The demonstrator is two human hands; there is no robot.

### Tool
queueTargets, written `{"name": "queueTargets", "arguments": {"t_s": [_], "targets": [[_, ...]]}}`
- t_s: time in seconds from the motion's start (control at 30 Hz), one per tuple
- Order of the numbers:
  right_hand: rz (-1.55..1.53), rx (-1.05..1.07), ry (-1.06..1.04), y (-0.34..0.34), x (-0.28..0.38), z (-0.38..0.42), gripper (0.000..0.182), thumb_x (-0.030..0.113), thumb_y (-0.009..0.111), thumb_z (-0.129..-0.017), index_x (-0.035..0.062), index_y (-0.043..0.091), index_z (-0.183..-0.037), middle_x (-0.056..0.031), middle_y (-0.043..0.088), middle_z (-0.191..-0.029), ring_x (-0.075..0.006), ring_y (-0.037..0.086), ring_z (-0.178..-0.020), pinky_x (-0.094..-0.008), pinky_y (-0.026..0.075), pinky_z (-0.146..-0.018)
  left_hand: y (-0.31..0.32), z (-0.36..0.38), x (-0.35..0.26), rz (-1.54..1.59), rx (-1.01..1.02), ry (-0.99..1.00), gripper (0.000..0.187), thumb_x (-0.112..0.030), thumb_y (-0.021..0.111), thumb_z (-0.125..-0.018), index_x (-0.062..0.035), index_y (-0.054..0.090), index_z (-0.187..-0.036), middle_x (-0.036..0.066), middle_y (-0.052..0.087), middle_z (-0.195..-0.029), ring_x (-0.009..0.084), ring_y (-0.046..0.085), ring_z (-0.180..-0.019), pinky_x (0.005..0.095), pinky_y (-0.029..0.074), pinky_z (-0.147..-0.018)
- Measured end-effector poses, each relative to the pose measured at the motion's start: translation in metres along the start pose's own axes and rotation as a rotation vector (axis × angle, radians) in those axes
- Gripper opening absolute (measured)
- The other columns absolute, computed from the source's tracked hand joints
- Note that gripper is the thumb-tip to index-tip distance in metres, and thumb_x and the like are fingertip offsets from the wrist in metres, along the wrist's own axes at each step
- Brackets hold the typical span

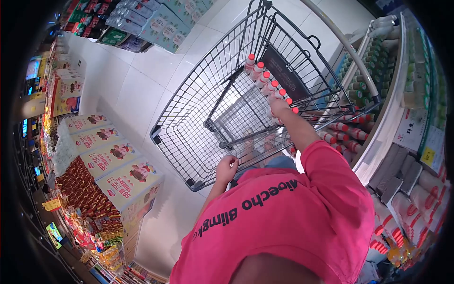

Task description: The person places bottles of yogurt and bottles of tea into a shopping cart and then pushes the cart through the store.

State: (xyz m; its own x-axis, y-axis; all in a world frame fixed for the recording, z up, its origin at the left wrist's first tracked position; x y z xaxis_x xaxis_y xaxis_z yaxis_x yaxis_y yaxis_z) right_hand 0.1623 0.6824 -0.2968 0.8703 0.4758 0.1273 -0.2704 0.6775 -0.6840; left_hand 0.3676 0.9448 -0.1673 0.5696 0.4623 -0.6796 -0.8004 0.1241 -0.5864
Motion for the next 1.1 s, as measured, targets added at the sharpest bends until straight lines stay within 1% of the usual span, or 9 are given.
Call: {"name": "queueTargets", "arguments": {"t_s": [0.07, 0.2, 0.37, 0.47, 0.57, 0.67, 0.77, 0.93, 1.1], "targets": [[-0.043, -0.073, 0.019, 0.002, -0.005, 0.001, 0.022, 0.013, 0.057, -0.077, 0.0052, 0.066, -0.096, -0.0137, 0.066, -0.097, -0.0273, 0.065, -0.09, -0.0402, 0.052, -0.073, -0.002, -0.001, -0.002, 0.019, 0.014, -0.006, 0.021, -0.023, 0.059, -0.081, -0.002, 0.063, -0.086, 0.014, 0.062, -0.084, 0.0273, 0.061, -0.078, 0.0353, 0.048, -0.07], [-0.197, -0.188, 0.186, 0.018, -0.013, -0.013, 0.024, 0.013, 0.057, -0.077, 0.0053, 0.066, -0.099, -0.014, 0.065, -0.102, -0.0267, 0.063, -0.094, -0.039, 0.052, -0.076, 0.002, -0.007, 0.017, 0.218, 0.091, -0.056, 0.023, -0.023, 0.058, -0.085, -0.0015, 0.063, -0.091, 0.011, 0.063, -0.084, 0.0214, 0.06, -0.078, 0.0316, 0.047, -0.071], [0.033, -0.004, 0.142, -0.009, 0.006, 0.015, 0.028, 0.016, 0.057, -0.079, 0.0066, 0.064, -0.104, -0.0115, 0.063, -0.109, -0.0235, 0.061, -0.101, -0.0361, 0.05, -0.079, -0.017, -0.011, 0.025, 0.446, 0.17, -0.091, 0.022, -0.018, 0.058, -0.088, -0.0001, 0.061, -0.1, 0.003, 0.061, -0.087, 0.01, 0.055, -0.081, 0.0238, 0.044, -0.074], [0.004, -0.016, 0.201, 0.0, 0.01, 0.005, 0.034, 0.018, 0.046, -0.086, 0.0071, 0.06, -0.115, -0.0116, 0.056, -0.123, -0.0244, 0.051, -0.116, -0.0446, 0.036, -0.096, -0.038, -0.01, 0.02, 0.472, 0.197, -0.088, 0.022, -0.017, 0.058, -0.088, -0.0006, 0.06, -0.103, 0.002, 0.06, -0.087, 0.0083, 0.054, -0.081, 0.0222, 0.043, -0.075], [0.149, -0.481, 0.315, 0.007, 0.025, 0.008, 0.033, 0.018, 0.059, -0.076, 0.0055, 0.063, -0.106, -0.0097, 0.063, -0.109, -0.0258, 0.06, -0.101, -0.0375, 0.047, -0.081, -0.056, -0.008, 0.019, 0.415, 0.245, -0.093, 0.023, -0.017, 0.059, -0.088, -0.001, 0.06, -0.105, 0.003, 0.061, -0.089, 0.0091, 0.055, -0.084, 0.0223, 0.043, -0.075], [0.066, -0.551, 0.365, -0.008, 0.044, 0.026, 0.033, 0.016, 0.058, -0.073, 0.0041, 0.063, -0.104, -0.0122, 0.063, -0.106, -0.0301, 0.06, -0.098, -0.0422, 0.046, -0.081, -0.065, -0.012, 0.02, 0.348, 0.263, -0.066, 0.024, -0.017, 0.059, -0.088, -0.0012, 0.06, -0.105, 0.004, 0.062, -0.091, 0.0096, 0.056, -0.086, 0.0228, 0.043, -0.075], [-0.298, -0.338, 0.136, -0.047, 0.075, 0.085, 0.034, 0.012, 0.056, -0.068, 0.0038, 0.061, -0.1, -0.0181, 0.063, -0.097, -0.0312, 0.06, -0.095, -0.0451, 0.046, -0.079, -0.066, -0.022, 0.021, 0.33, 0.211, 0.019, 0.026, -0.018, 0.061, -0.086, 0.0002, 0.06, -0.104, 0.007, 0.064, -0.089, 0.0122, 0.059, -0.084, 0.0245, 0.046, -0.076], [-0.706, -0.919, -0.228, -0.02, 0.105, 0.203, 0.044, 0.029, 0.061, -0.071, 0.0057, 0.059, -0.109, -0.0122, 0.062, -0.104, -0.0287, 0.059, -0.097, -0.0395, 0.046, -0.082, -0.046, -0.041, -0.024, 0.312, 0.218, 0.195, 0.022, -0.012, 0.06, -0.084, -0.0006, 0.061, -0.103, 0.007, 0.062, -0.096, 0.0117, 0.057, -0.083, 0.0236, 0.045, -0.071], [-0.943, -0.642, -0.151, 0.062, 0.059, 0.341, 0.046, 0.03, 0.063, -0.075, 0.0036, 0.057, -0.112, -0.0158, 0.061, -0.106, -0.029, 0.059, -0.097, -0.0387, 0.046, -0.083, 0.004, -0.023, -0.13, 0.194, 0.093, 0.564, 0.025, -0.005, 0.059, -0.078, -0.0036, 0.06, -0.103, 0.008, 0.056, -0.106, 0.0164, 0.052, -0.094, 0.0263, 0.041, -0.076]]}}
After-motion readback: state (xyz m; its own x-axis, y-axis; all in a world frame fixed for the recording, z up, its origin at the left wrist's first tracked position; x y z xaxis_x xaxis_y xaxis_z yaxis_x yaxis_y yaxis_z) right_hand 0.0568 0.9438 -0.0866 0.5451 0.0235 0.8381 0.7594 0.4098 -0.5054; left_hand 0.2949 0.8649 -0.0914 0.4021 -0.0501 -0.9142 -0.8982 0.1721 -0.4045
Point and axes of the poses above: each hand's wrist, its own z-axis away from the middle knuckle, its own y-axis out of the palm, x = y × z, the point moved 2 cm from there along -z, towards the middle knuckle
